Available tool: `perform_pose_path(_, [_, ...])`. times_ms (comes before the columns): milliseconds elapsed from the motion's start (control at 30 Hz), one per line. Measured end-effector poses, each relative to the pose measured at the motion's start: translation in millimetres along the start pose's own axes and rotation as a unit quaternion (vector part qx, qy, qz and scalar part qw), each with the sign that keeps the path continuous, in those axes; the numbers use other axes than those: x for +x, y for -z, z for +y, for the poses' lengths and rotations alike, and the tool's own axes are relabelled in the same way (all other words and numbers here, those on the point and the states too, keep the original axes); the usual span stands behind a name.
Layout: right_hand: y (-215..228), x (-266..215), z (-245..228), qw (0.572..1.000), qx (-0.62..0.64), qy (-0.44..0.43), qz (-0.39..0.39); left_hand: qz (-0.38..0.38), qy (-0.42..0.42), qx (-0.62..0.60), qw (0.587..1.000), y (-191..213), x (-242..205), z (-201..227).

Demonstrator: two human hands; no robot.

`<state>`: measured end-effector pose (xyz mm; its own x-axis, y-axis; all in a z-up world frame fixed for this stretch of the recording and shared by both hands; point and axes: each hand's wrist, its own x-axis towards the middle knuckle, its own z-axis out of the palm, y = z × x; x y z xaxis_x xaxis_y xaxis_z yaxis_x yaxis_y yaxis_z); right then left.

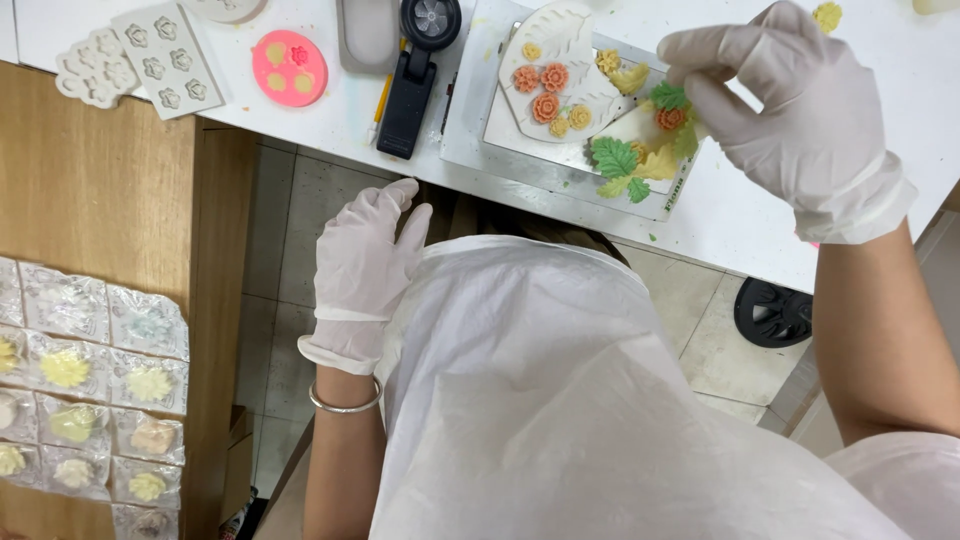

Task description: The person is crafting scented candles, specifically focusing on creating decorative wax flowers using molds and assembling them onto a base.

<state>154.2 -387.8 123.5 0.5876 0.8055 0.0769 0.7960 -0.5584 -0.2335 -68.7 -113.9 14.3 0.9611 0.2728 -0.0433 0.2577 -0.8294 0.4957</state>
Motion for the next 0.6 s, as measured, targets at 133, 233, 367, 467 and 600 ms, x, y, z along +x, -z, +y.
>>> perform_pose_path(133, [3.2,9.0,-10.2,0.997,0.027,0.048,0.061,0.011,-0.008,0.008,1.0,-0.8,3.9,-10.3])
perform_pose_path(233, [8.1,22.0,-32.0,0.995,-0.002,0.049,0.083,0.019,0.0,0.001,1.0,4.3,9.9,-23.6])
perform_pose_path(367, [4.9,39.9,-73.9,0.997,0.016,-0.025,0.076,0.018,0.06,0.0,0.998,14.8,21.8,-44.1])
perform_pose_path(467, [-15.4,47.0,-103.9,0.989,0.073,-0.12,0.053,0.052,0.099,-0.007,0.994,12.8,30.6,-67.0])
perform_pose_path(600, [-46.1,55.0,-143.5,0.972,0.179,-0.153,-0.003,0.089,0.17,-0.076,0.978,8.0,50.5,-95.5])
